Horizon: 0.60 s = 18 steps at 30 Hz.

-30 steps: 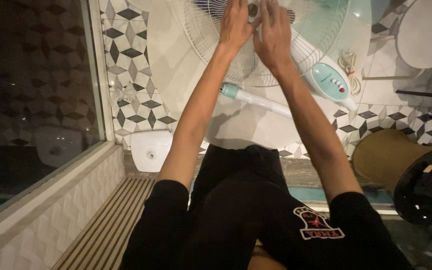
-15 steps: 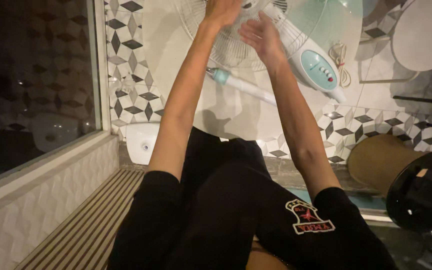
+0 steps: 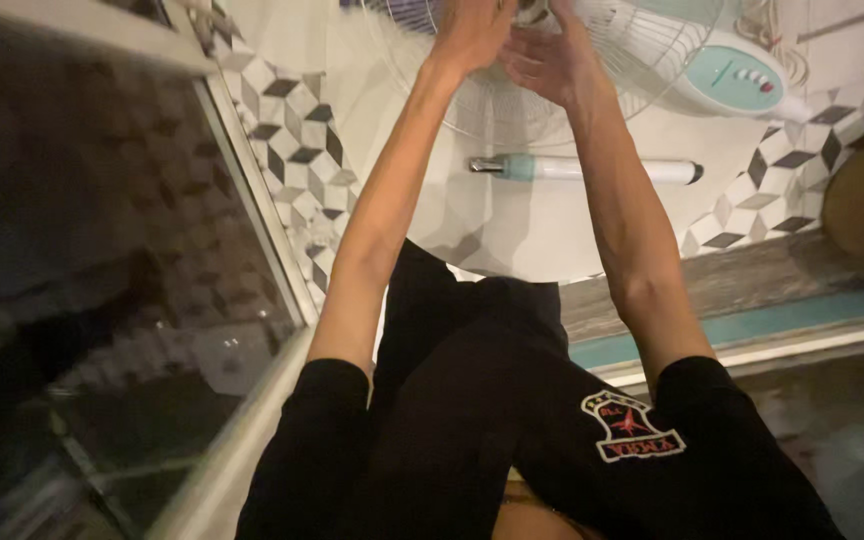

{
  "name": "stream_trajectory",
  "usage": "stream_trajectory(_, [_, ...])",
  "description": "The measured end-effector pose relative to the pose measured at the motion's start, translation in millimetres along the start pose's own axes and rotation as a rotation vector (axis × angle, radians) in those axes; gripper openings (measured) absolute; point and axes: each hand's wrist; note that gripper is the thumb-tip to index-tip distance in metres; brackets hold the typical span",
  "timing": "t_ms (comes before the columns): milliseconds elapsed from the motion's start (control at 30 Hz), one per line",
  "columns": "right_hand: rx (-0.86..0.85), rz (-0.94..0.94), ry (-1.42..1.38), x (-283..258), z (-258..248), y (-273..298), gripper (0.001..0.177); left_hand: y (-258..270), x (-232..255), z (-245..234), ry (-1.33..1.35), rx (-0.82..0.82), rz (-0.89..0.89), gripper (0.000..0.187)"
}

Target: The person disassembles a standing fan by removing the water tank, detaching the fan head, unscrewing the central cap, and removing the front grille and fan blades. The components are placed on the floor.

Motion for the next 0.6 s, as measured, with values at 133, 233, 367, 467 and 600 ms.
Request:
stream_trajectory(133, [0.109,-0.052,-0.113,1.1,6.9,-5.5,0.101,-8.7,11.4,-15.4,-0.024,-0.123,-0.07,0.033])
stream_trajectory(233, [0.131,-0.042,-0.14,2.7,5.7,-9.1,0.101,-16.2,6.1,-15.1,-0.024,-0.124,-0.011,0.033])
stream_trajectory(367, [0.051,0.006,-0.267,0.9,1.9,-16.9,0.097,-19.0,-0.9,-11.1,-0.081,-0.088,0.022,0.038])
stream_trajectory(467, [0.002,0.032,-0.38,-1.0,-2.5,-17.7,0.092,-17.7,0.4,-10.8,-0.016,-0.136,-0.076,0.042])
stream_trajectory(600, [-0.077,0.05,-0.433,3.3,7.3,-19.9,0.086,-14.0,20.4,-23.7,0.038,-0.085,-0.09,0.037])
Point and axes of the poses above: each hand's wrist, its own y-axis away from the middle knuckle, its own z-axis out of the palm, x = y × z, and after that the axes turned 4 degrees about -x, right-handed
